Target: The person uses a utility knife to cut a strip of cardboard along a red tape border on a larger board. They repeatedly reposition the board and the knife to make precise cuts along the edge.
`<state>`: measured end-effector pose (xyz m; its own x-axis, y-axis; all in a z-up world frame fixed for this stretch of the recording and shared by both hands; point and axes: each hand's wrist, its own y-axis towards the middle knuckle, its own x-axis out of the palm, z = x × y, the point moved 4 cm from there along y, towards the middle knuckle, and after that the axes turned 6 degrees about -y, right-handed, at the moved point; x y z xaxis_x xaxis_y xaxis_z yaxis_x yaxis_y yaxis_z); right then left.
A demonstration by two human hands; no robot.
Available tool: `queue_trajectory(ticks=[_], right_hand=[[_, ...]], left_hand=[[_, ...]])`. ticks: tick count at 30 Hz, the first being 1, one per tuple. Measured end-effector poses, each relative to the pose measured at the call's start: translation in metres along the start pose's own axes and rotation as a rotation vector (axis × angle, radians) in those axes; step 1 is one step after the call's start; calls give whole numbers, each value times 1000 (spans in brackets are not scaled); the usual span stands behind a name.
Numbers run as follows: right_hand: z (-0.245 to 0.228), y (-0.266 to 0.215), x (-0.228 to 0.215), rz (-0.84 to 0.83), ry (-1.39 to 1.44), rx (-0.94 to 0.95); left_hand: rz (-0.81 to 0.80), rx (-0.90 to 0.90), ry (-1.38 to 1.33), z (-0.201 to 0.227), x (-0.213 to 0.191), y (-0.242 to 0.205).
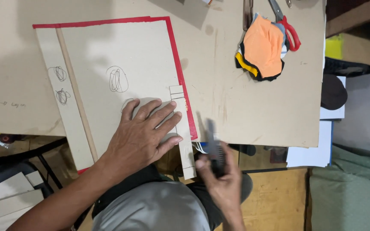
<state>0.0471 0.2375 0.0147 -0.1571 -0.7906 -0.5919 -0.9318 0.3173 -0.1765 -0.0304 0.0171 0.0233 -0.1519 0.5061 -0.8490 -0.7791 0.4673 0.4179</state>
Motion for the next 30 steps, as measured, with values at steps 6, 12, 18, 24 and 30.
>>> queue_trajectory(ticks=[6, 12, 18, 24, 30], right_hand=[[33, -4, 11, -191, 402, 162], [41, -2, -28, -15, 530, 99], [61, -7, -45, 97, 572, 104], [69, -19, -49, 111, 560, 140], [77, -21, -43, 11, 674, 35]], left_hand=[[-133, -152, -210, 7, -1, -18], [-236, 20, -16, 14, 21, -68], [56, 440, -204, 23, -25, -88], [184, 84, -123, -14, -55, -111], [850, -834, -570, 22, -9, -160]])
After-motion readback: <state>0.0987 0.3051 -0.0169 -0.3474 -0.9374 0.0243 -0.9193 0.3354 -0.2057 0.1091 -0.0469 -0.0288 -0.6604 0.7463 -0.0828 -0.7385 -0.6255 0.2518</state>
